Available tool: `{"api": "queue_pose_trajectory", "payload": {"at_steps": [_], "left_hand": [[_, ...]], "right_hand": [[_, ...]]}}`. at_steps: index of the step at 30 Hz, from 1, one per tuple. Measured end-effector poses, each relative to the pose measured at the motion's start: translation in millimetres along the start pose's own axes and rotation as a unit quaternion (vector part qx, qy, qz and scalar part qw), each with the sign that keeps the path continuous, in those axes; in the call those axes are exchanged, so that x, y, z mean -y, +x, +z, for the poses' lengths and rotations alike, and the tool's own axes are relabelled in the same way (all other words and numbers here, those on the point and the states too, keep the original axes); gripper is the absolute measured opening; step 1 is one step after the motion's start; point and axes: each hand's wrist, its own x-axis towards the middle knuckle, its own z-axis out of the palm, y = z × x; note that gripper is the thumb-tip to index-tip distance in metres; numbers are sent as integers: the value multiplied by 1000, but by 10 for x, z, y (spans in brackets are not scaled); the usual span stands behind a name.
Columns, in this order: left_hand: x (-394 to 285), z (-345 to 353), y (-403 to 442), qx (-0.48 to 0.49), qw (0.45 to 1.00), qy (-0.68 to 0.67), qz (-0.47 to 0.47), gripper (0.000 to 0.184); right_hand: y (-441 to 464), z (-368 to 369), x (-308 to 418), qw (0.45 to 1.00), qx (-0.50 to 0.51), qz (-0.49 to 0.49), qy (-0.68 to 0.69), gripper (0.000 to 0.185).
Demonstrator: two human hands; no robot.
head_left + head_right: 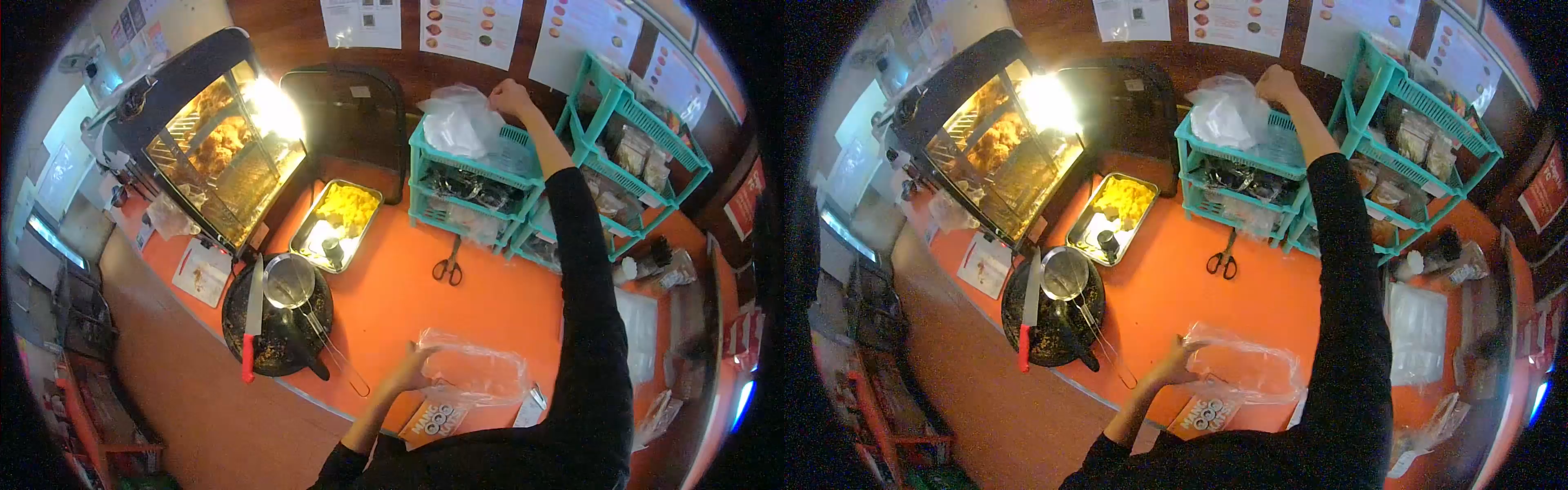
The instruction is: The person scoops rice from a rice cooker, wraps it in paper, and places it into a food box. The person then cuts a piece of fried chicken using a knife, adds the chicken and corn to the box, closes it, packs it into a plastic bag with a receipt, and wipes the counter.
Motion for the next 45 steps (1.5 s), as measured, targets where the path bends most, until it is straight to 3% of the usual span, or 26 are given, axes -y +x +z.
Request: {"api": "queue_pose_trajectory", "payload": {"at_steps": [1,3,4,6,8,11,12,13,15,16,17,20,22,23,25,26,29,32,34,35,39,40,41,42,44,45], "left_hand": [[14,7,-25,5,1000,15,9,75],[50,42,-24,-10,1000,5,6,76],[73,56,-24,-22,1000,-1,2,77],[117,68,7,-23,999,4,21,82],[310,123,69,-53,997,-2,49,92],[158,-114,123,-56,997,-27,53,101],[47,-243,131,-54,998,-22,39,104],[-37,-348,137,-53,998,-14,27,107],[-169,-525,203,-27,999,-38,13,111],[-175,-548,248,-14,999,-47,9,113],[-180,-570,293,-1,998,-57,5,115],[-77,-508,407,-66,989,0,132,124],[-73,-470,418,-62,994,-16,91,121],[-63,-486,441,-60,996,-31,54,118],[2,-531,524,-87,992,8,94,119],[57,-533,547,-109,984,42,132,120],[199,-645,664,-69,994,-18,86,119],[246,-806,598,-105,992,-6,76,117],[322,-874,556,-122,990,11,66,117],[355,-829,489,-137,987,23,82,115],[849,-440,450,-153,975,61,150,112],[1036,-273,519,-87,946,-294,106,100],[1219,-107,586,-71,781,-618,45,89],[900,-252,406,-36,931,-363,-20,82],[1227,-113,360,-39,995,-84,-42,89],[1325,-78,351,-57,997,-46,-36,102]], "right_hand": [[-129,-137,120,1000,2,0,1,22],[-262,-317,250,979,-181,86,39,28],[-231,-343,215,980,-178,86,38,28],[-203,-394,131,948,-318,8,8,21],[-804,-726,566,849,-495,-146,-117,16],[-2139,-781,988,866,-377,-293,-149,20],[-2748,-541,978,911,-238,-288,-174,19],[-3206,-400,1050,945,-38,-322,-49,18],[-4119,-117,1191,894,352,-160,228,18],[-4475,259,1037,899,189,-392,48,22],[-4622,347,1006,902,189,-386,44,22],[-4882,276,1011,954,112,-272,54,34],[-4969,-2,1108,938,227,-230,128,57],[-5099,22,1147,937,225,-231,131,57],[-5388,204,1204,772,352,-509,146,85],[-5469,358,1190,772,353,-507,151,85],[-5655,768,1223,747,320,-576,83,107],[-5569,865,1397,687,393,-611,5,115],[-5439,573,1425,779,376,-475,162,112],[-5339,427,1478,776,376,-480,161,112],[-4749,-44,1706,884,289,-308,199,107],[-4612,-49,1727,913,234,-251,222,106],[-4495,58,1729,927,209,-200,240,106],[-4411,231,1699,937,183,-149,257,107],[-4358,744,1538,938,153,-96,295,107],[-4344,940,1479,935,125,-43,329,108]]}}
